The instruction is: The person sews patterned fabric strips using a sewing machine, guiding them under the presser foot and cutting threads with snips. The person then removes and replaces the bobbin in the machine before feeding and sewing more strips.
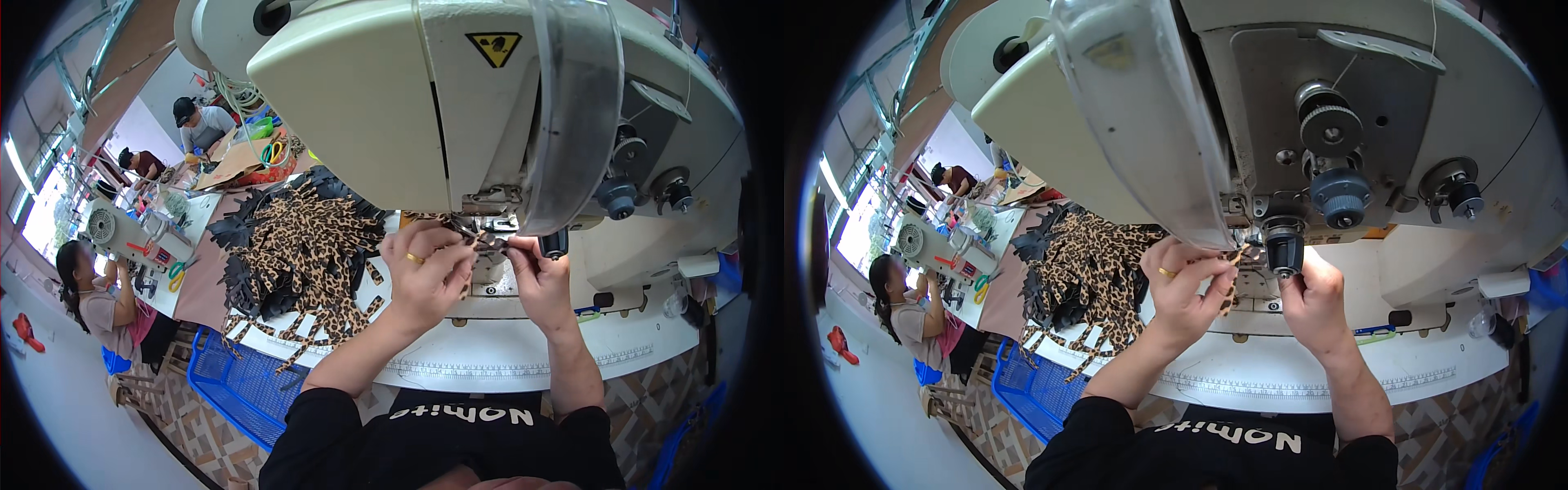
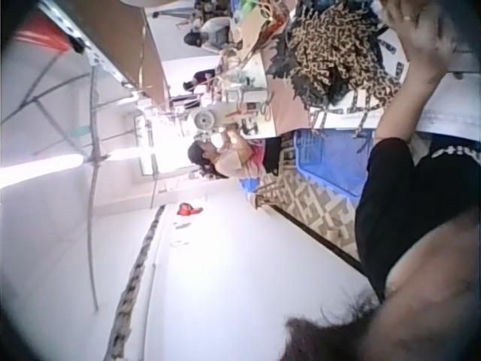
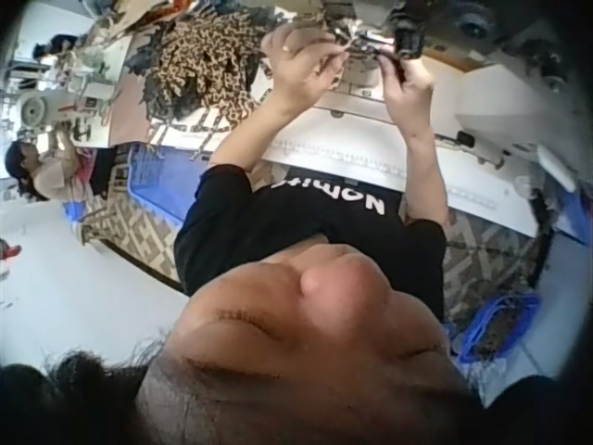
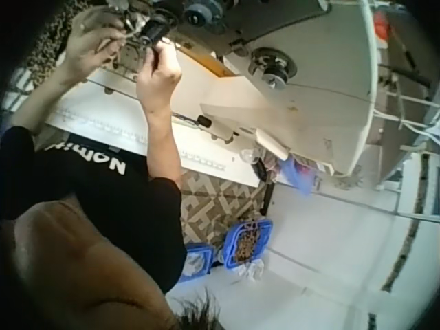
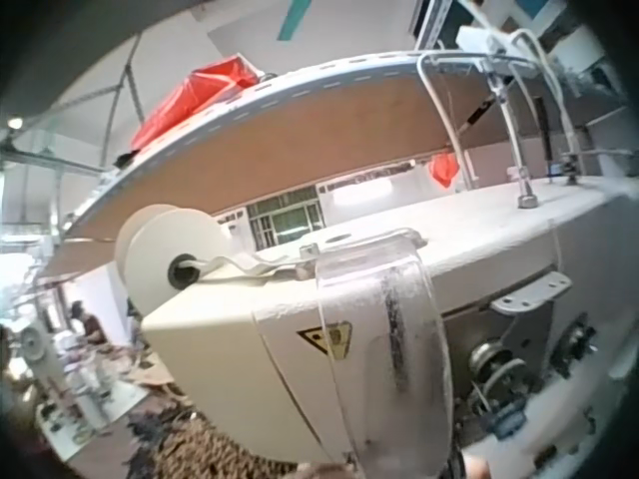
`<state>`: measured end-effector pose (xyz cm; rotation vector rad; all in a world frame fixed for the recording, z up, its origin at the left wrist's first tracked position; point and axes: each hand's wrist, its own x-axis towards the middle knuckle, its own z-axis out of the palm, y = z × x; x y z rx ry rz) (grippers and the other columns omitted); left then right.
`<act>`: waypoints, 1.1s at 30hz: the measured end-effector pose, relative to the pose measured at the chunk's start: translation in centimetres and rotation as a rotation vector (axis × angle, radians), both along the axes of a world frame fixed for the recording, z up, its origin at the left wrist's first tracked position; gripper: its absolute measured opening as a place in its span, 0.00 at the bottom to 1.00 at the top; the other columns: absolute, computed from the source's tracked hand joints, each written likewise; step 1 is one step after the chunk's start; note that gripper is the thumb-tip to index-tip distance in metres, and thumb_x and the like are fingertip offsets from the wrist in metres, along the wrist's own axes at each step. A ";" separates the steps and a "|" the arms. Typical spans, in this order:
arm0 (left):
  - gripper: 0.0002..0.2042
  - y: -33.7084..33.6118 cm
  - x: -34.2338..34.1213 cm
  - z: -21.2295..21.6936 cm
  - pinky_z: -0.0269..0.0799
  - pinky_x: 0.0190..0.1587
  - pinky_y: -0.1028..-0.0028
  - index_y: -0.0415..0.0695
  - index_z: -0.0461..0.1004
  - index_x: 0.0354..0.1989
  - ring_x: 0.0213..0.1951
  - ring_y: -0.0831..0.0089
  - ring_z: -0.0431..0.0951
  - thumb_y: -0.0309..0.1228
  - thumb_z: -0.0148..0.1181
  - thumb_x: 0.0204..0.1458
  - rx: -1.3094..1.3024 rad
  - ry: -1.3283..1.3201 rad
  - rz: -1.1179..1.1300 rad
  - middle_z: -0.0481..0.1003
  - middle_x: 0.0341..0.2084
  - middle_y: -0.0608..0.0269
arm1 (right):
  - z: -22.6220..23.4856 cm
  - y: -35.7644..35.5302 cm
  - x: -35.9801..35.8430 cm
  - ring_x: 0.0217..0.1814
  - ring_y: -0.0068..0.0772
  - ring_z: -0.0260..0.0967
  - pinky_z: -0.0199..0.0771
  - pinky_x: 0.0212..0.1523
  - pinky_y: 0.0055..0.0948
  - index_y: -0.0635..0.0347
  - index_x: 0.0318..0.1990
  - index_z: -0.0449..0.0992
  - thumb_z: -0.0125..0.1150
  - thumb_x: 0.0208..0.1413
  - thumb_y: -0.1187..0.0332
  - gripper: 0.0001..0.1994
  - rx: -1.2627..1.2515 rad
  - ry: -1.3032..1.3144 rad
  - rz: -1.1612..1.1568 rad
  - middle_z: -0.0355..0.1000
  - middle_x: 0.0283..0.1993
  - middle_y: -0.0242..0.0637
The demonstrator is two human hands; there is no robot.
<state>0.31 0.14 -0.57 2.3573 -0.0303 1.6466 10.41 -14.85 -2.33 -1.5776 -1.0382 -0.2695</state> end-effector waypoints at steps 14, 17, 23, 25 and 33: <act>0.16 3.2 1.4 -1.0 0.61 0.38 0.69 0.48 0.73 0.36 0.41 0.66 0.71 0.26 0.61 0.34 0.302 0.115 -0.284 0.72 0.37 0.70 | -0.7 2.7 -4.2 0.28 0.18 0.68 0.63 0.20 0.13 0.65 0.40 0.63 0.49 0.57 0.77 0.05 0.206 0.608 0.283 0.71 0.32 0.38; 0.16 3.6 1.7 -1.1 0.64 0.39 0.67 0.47 0.73 0.37 0.41 0.63 0.72 0.25 0.62 0.34 0.277 0.120 -0.324 0.73 0.36 0.68 | -0.5 3.1 -3.8 0.28 0.19 0.69 0.64 0.21 0.13 0.65 0.40 0.63 0.49 0.57 0.77 0.05 0.232 0.634 0.305 0.72 0.32 0.39; 0.10 4.4 2.3 -1.1 0.67 0.40 0.63 0.43 0.75 0.32 0.41 0.59 0.72 0.24 0.60 0.38 0.138 0.193 -0.414 0.74 0.33 0.62 | -0.9 2.9 -3.8 0.25 0.20 0.68 0.66 0.22 0.15 0.67 0.39 0.63 0.48 0.57 0.77 0.04 0.232 0.634 0.301 0.71 0.28 0.39; 0.08 4.6 2.6 -1.0 0.68 0.39 0.64 0.41 0.75 0.31 0.40 0.59 0.72 0.23 0.59 0.39 0.080 0.213 -0.451 0.74 0.32 0.61 | -1.1 2.5 -4.0 0.24 0.20 0.68 0.67 0.23 0.15 0.67 0.39 0.63 0.47 0.57 0.78 0.04 0.192 0.648 0.302 0.71 0.27 0.39; 0.08 5.2 3.5 1.3 0.70 0.38 0.74 0.40 0.75 0.34 0.34 0.76 0.74 0.23 0.62 0.43 -0.508 0.529 -0.744 0.75 0.28 0.66 | -2.3 0.7 -4.6 0.26 0.20 0.68 0.68 0.25 0.15 0.66 0.37 0.64 0.47 0.57 0.76 0.03 0.095 0.719 0.258 0.70 0.27 0.38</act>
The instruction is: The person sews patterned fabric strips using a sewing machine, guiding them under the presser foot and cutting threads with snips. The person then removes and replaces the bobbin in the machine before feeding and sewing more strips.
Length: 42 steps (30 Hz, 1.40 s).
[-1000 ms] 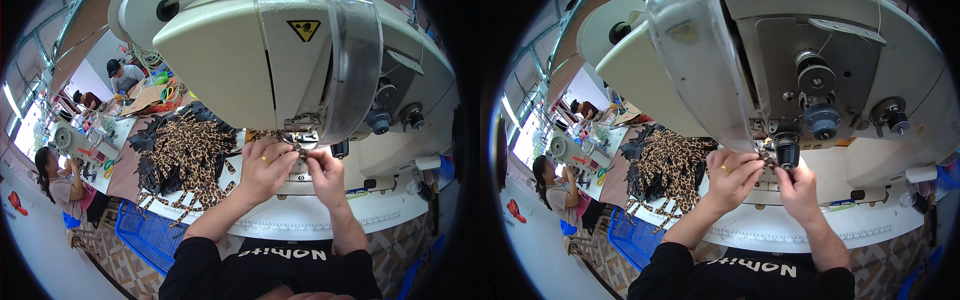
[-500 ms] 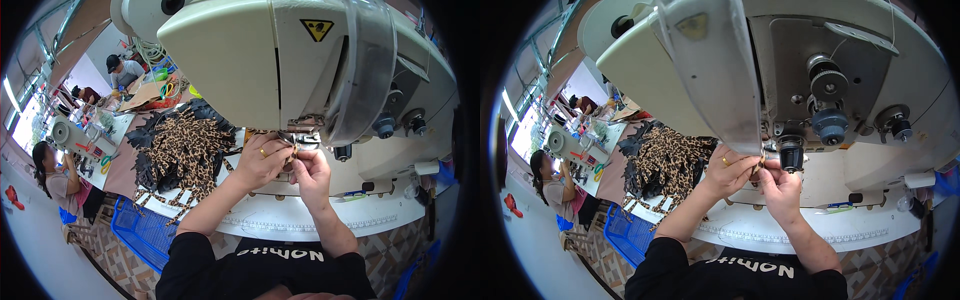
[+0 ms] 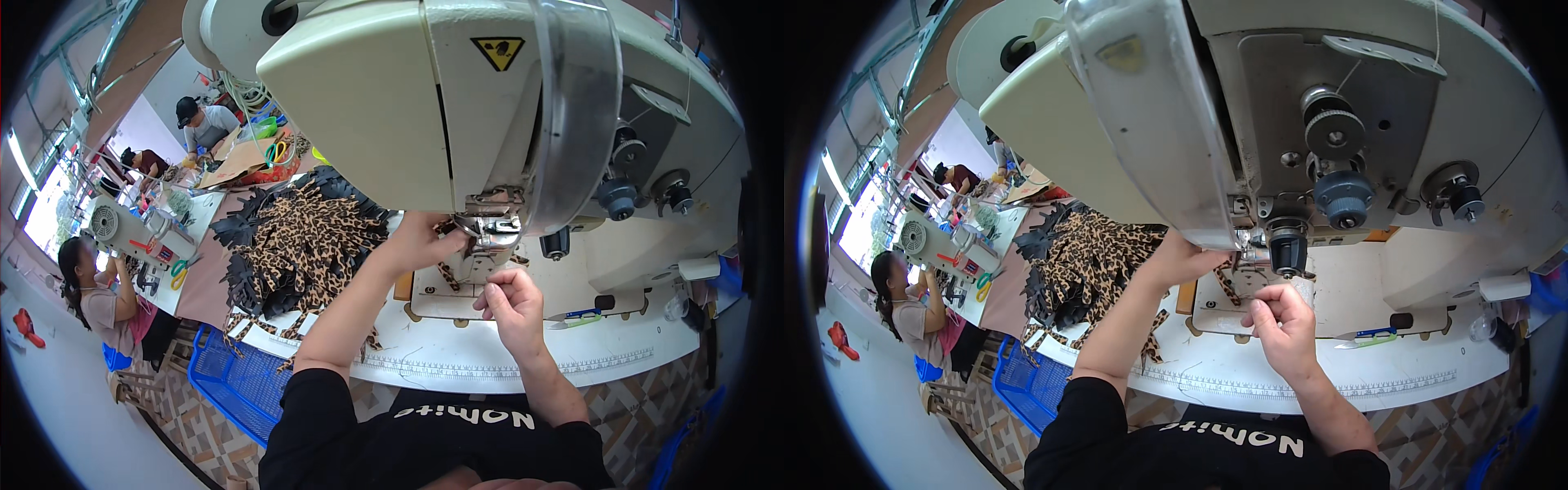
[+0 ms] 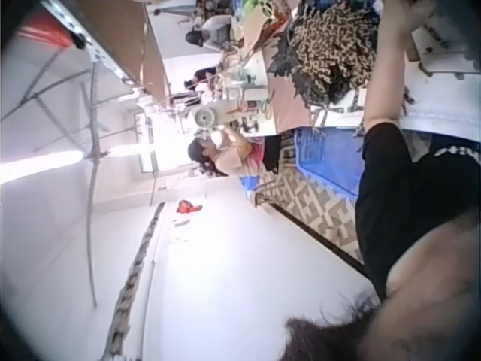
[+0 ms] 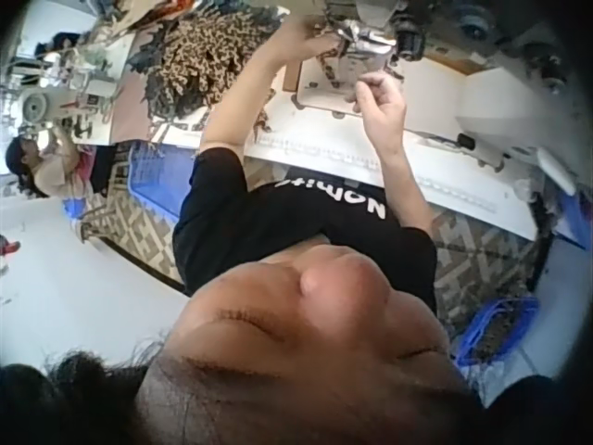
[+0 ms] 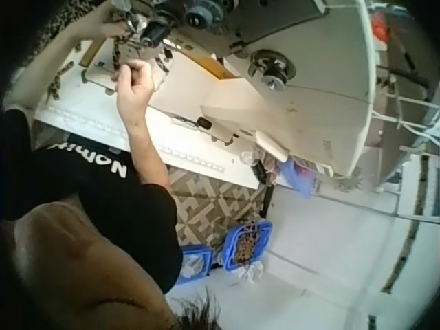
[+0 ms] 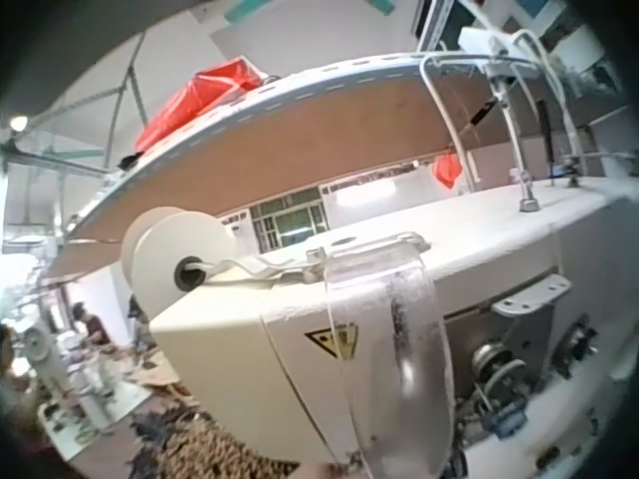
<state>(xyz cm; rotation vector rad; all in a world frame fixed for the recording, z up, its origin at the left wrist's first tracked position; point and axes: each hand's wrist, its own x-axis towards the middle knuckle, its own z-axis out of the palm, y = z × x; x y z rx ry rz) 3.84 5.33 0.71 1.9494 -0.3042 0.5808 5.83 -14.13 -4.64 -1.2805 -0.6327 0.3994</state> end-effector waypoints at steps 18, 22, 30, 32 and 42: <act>0.07 -3.3 -4.5 -1.3 0.68 0.30 0.83 0.37 0.77 0.35 0.29 0.83 0.72 0.23 0.62 0.46 -0.298 0.321 0.031 0.74 0.26 0.66 | 1.7 -2.4 -0.7 0.32 0.18 0.67 0.66 0.35 0.16 0.69 0.42 0.68 0.53 0.54 0.73 0.10 0.024 0.028 0.295 0.72 0.30 0.33; 0.08 -4.1 -4.1 -1.6 0.71 0.32 0.83 0.35 0.77 0.35 0.30 0.81 0.74 0.22 0.62 0.46 -0.375 0.231 0.191 0.76 0.28 0.64 | 2.6 -2.8 -0.9 0.30 0.16 0.66 0.66 0.33 0.15 0.69 0.44 0.67 0.52 0.54 0.75 0.11 -0.063 -0.148 0.289 0.72 0.29 0.33; 0.07 -4.9 -3.1 -1.7 0.72 0.36 0.81 0.34 0.76 0.36 0.32 0.79 0.74 0.22 0.61 0.48 -0.369 0.206 0.261 0.76 0.32 0.60 | 2.9 -2.9 -0.2 0.31 0.18 0.71 0.67 0.29 0.16 0.69 0.41 0.70 0.49 0.53 0.80 0.08 -0.190 -0.248 0.080 0.72 0.29 0.34; 0.07 -4.9 -3.0 -1.8 0.71 0.37 0.81 0.34 0.76 0.36 0.32 0.79 0.75 0.22 0.61 0.48 -0.378 0.183 0.275 0.76 0.32 0.60 | 2.8 -2.9 0.0 0.30 0.17 0.70 0.66 0.28 0.15 0.68 0.41 0.70 0.47 0.54 0.80 0.08 -0.175 -0.286 0.054 0.72 0.29 0.34; 0.07 -5.1 -3.1 -1.4 0.68 0.35 0.79 0.39 0.77 0.31 0.31 0.79 0.74 0.26 0.65 0.44 -0.057 0.048 0.434 0.76 0.28 0.64 | 2.9 -2.6 1.3 0.26 0.14 0.64 0.62 0.25 0.13 0.68 0.42 0.70 0.47 0.55 0.80 0.08 -0.113 -0.272 0.020 0.71 0.27 0.32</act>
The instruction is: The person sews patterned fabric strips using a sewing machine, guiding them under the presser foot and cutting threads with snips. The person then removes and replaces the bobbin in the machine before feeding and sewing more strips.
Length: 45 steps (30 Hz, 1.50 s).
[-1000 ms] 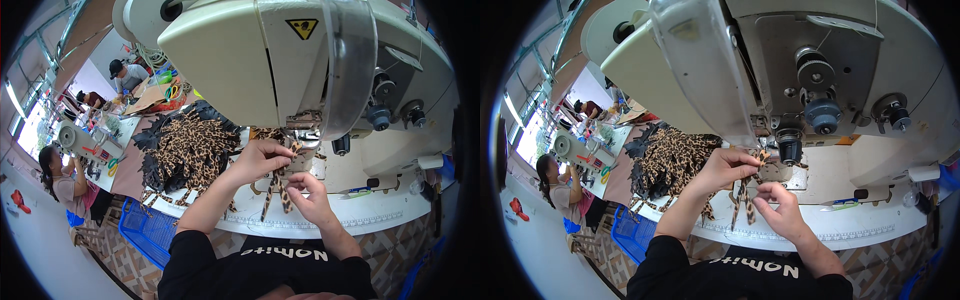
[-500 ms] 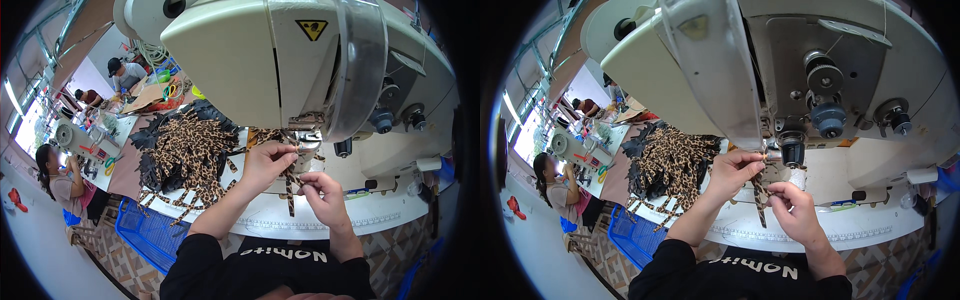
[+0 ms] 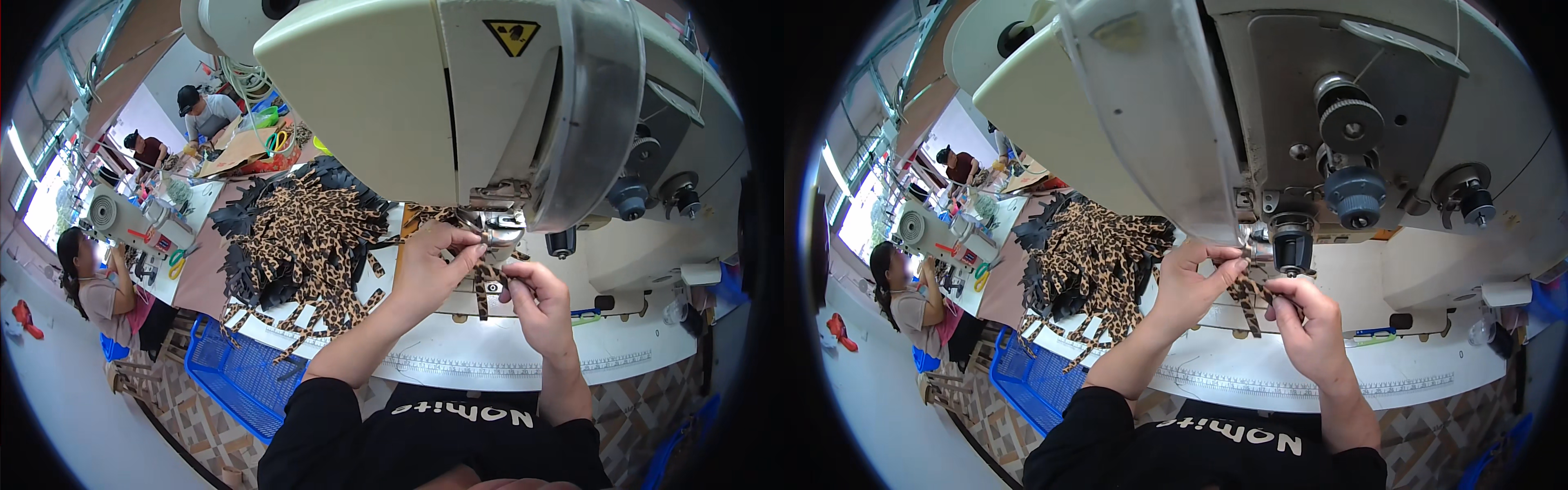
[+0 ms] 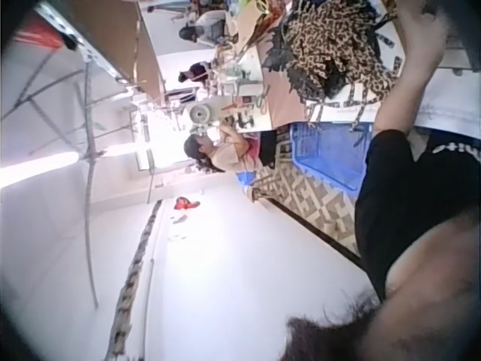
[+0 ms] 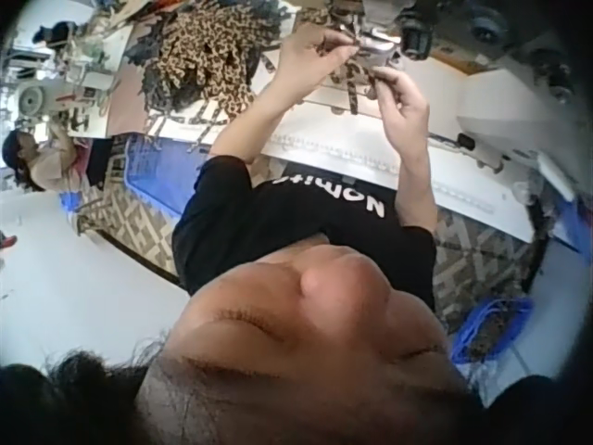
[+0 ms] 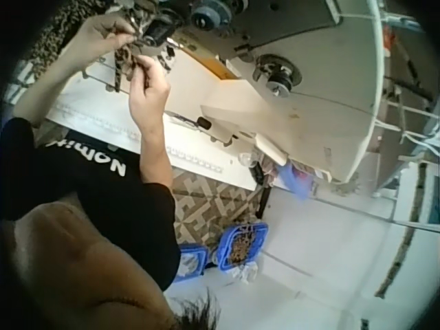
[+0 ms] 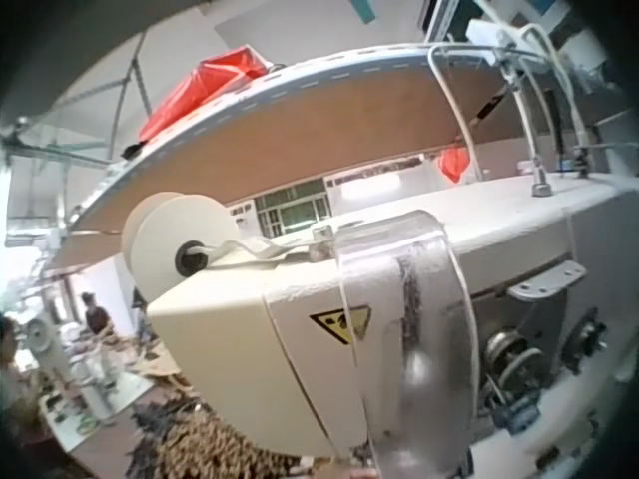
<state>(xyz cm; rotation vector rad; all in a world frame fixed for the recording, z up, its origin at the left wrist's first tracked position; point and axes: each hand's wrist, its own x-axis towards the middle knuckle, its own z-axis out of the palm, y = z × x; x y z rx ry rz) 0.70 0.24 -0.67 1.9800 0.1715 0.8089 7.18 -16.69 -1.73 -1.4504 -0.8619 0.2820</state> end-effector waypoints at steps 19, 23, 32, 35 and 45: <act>0.14 0.2 0.3 -0.6 0.62 0.39 0.65 0.48 0.73 0.34 0.40 0.66 0.70 0.26 0.62 0.33 0.861 -0.365 0.038 0.72 0.36 0.69 | -1.6 3.6 -0.4 0.25 0.17 0.65 0.65 0.23 0.14 0.66 0.47 0.61 0.46 0.57 0.79 0.10 0.267 0.127 0.002 0.70 0.32 0.37; 0.15 2.3 0.7 -1.0 0.67 0.35 0.67 0.47 0.73 0.33 0.39 0.64 0.73 0.26 0.62 0.31 0.817 -0.487 -0.116 0.73 0.36 0.67 | -1.9 4.2 -1.7 0.27 0.18 0.66 0.66 0.26 0.16 0.68 0.49 0.59 0.45 0.56 0.81 0.13 0.260 0.144 -0.005 0.71 0.35 0.41; 0.17 4.4 1.9 -1.3 0.69 0.39 0.64 0.46 0.74 0.36 0.40 0.61 0.73 0.22 0.62 0.32 0.801 -0.481 -0.180 0.74 0.35 0.64 | -1.6 5.3 -1.1 0.22 0.17 0.64 0.64 0.20 0.14 0.66 0.49 0.58 0.43 0.57 0.81 0.12 0.241 0.141 0.010 0.71 0.35 0.42; 0.15 4.9 2.2 -1.3 0.69 0.40 0.63 0.44 0.74 0.35 0.39 0.61 0.73 0.21 0.62 0.34 0.706 -0.404 -0.246 0.74 0.34 0.62 | -1.6 5.5 -0.9 0.28 0.19 0.67 0.67 0.24 0.14 0.67 0.48 0.59 0.44 0.57 0.80 0.11 0.277 0.124 -0.012 0.71 0.35 0.42; 0.08 5.2 2.9 0.4 0.69 0.35 0.69 0.38 0.75 0.32 0.36 0.61 0.74 0.19 0.59 0.41 0.592 -0.319 -0.278 0.74 0.33 0.57 | -2.5 4.1 -1.5 0.31 0.20 0.67 0.70 0.32 0.18 0.66 0.46 0.60 0.44 0.57 0.80 0.09 0.232 0.184 -0.012 0.72 0.39 0.45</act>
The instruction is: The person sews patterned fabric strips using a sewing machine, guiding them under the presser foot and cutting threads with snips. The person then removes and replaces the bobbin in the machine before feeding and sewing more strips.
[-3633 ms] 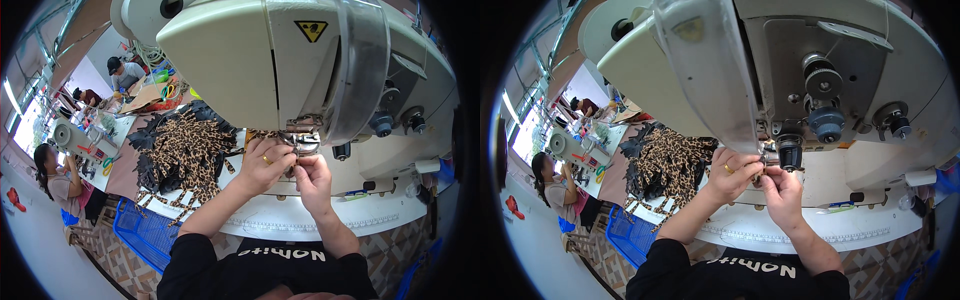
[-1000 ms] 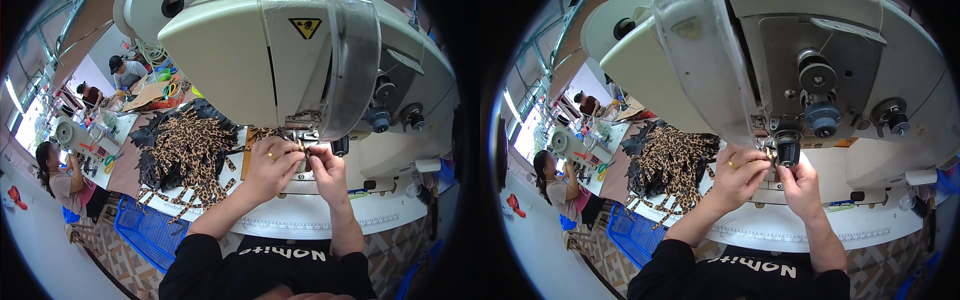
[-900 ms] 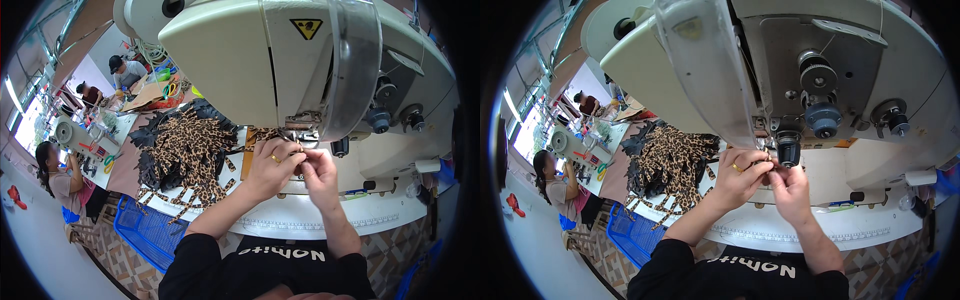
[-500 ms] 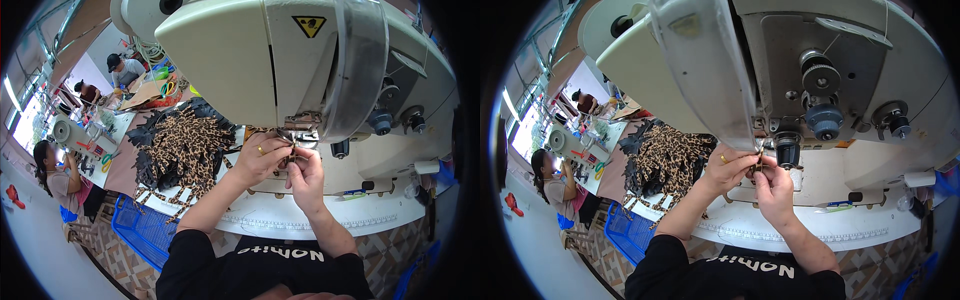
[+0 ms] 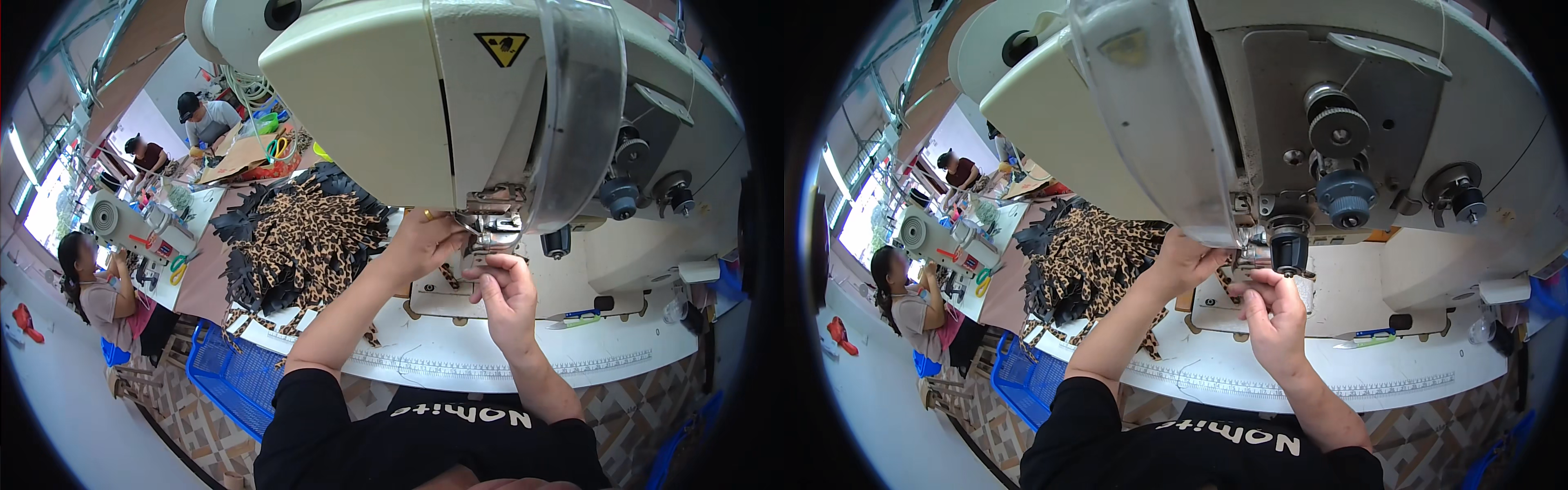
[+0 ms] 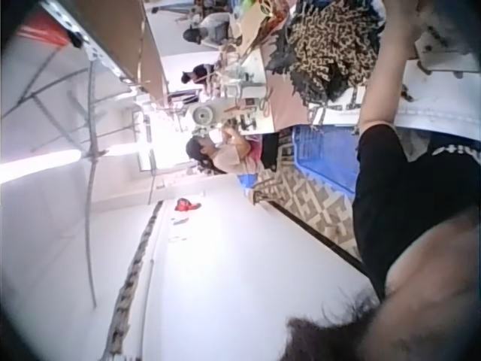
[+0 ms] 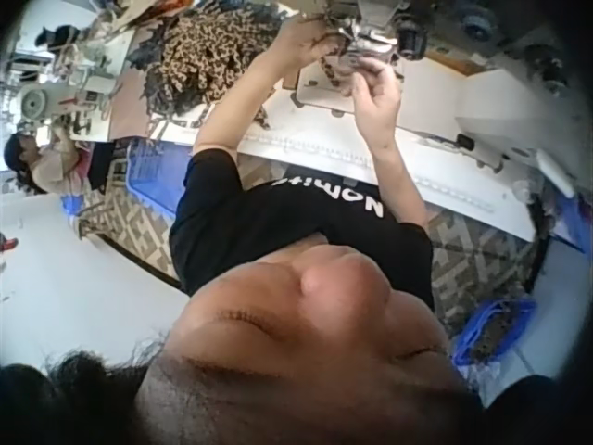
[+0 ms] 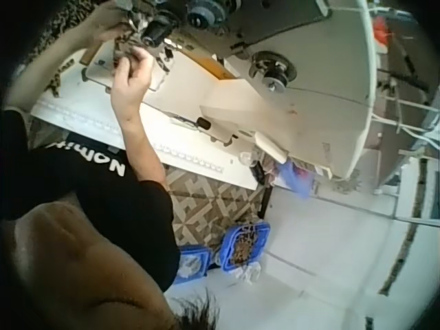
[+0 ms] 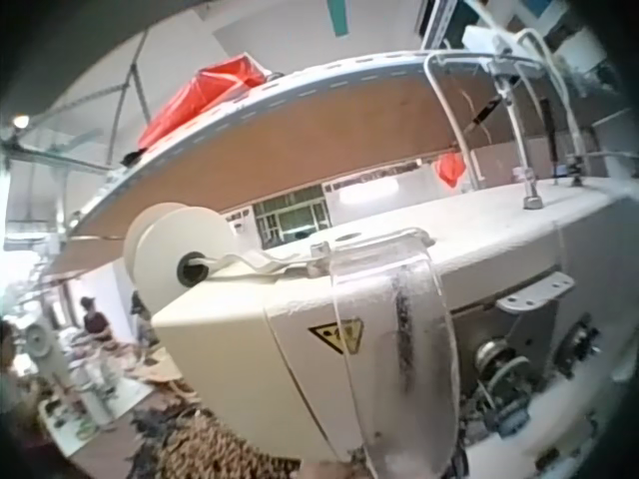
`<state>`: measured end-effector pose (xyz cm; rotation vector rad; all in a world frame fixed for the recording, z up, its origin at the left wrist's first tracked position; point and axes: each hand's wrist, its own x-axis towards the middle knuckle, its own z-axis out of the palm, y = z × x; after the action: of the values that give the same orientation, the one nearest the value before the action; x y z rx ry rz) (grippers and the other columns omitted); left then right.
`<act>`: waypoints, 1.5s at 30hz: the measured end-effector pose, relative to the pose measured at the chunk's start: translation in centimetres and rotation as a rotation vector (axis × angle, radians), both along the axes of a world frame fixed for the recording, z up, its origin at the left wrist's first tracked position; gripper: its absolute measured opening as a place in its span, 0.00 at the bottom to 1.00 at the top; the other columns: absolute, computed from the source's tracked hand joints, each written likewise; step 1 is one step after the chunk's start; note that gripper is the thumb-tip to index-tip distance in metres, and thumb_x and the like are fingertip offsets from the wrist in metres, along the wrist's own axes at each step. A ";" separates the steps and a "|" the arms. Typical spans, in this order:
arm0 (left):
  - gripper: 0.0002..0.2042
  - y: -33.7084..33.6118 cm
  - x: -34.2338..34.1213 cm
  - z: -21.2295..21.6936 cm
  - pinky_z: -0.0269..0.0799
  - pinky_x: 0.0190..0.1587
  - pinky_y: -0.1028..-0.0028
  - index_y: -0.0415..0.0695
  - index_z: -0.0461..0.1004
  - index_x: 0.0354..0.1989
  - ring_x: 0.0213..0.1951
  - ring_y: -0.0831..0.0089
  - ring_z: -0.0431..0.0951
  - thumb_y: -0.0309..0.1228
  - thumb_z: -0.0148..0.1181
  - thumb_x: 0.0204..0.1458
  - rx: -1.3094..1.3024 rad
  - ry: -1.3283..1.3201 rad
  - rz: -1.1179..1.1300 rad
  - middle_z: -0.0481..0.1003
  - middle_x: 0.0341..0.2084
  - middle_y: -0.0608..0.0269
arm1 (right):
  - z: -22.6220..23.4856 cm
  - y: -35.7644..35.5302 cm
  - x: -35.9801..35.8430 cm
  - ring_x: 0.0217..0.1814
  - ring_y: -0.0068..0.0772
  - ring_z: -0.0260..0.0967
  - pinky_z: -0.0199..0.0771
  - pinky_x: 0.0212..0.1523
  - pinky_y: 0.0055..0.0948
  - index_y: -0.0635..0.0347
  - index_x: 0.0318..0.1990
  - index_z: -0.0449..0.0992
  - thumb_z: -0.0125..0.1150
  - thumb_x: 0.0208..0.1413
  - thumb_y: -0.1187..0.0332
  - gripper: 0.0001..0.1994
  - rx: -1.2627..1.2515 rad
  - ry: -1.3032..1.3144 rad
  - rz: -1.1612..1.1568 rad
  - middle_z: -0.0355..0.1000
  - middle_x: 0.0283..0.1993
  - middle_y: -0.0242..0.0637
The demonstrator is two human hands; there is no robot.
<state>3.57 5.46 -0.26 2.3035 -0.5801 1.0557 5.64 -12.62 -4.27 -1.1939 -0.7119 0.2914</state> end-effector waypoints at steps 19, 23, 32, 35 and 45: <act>0.06 -2.5 -3.2 -0.6 0.67 0.30 0.84 0.35 0.75 0.33 0.27 0.84 0.71 0.24 0.61 0.48 -0.869 0.625 -0.078 0.74 0.26 0.67 | 1.6 -3.5 -1.0 0.31 0.18 0.65 0.64 0.33 0.17 0.68 0.39 0.73 0.59 0.47 0.78 0.10 -0.310 -0.071 0.060 0.69 0.32 0.33; 0.07 -3.8 -2.4 -1.3 0.68 0.30 0.84 0.36 0.74 0.34 0.28 0.84 0.72 0.25 0.61 0.49 -0.966 0.490 -0.051 0.74 0.26 0.68 | 2.7 -3.6 0.8 0.28 0.18 0.62 0.62 0.31 0.18 0.69 0.37 0.73 0.57 0.45 0.80 0.09 -0.252 -0.319 -0.056 0.66 0.29 0.32; 0.08 -4.8 -4.0 -1.8 0.70 0.36 0.82 0.35 0.74 0.35 0.31 0.81 0.73 0.22 0.62 0.46 -1.227 0.501 -0.066 0.75 0.29 0.63 | 4.1 -3.7 1.9 0.28 0.20 0.61 0.61 0.29 0.20 0.68 0.36 0.74 0.54 0.42 0.80 0.10 -0.255 -0.432 0.037 0.65 0.27 0.32; 0.07 -5.0 -4.9 -1.9 0.70 0.36 0.82 0.35 0.74 0.34 0.32 0.81 0.74 0.22 0.62 0.46 -1.214 0.525 -0.036 0.75 0.29 0.63 | 4.2 -3.7 1.6 0.26 0.20 0.60 0.60 0.28 0.20 0.68 0.34 0.74 0.54 0.42 0.80 0.09 -0.253 -0.509 0.054 0.64 0.26 0.32; 0.04 -6.0 -1.8 -2.3 0.69 0.30 0.85 0.37 0.73 0.33 0.27 0.84 0.72 0.23 0.60 0.49 -1.203 0.323 -0.061 0.74 0.25 0.67 | 4.0 -3.7 3.4 0.25 0.18 0.58 0.56 0.26 0.18 0.68 0.31 0.73 0.52 0.45 0.83 0.05 -0.228 -0.430 -0.137 0.62 0.23 0.30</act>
<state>1.74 -0.52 -2.52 1.3050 0.1355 0.6617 9.02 -16.34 -0.23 -1.5383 -0.9817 -0.0037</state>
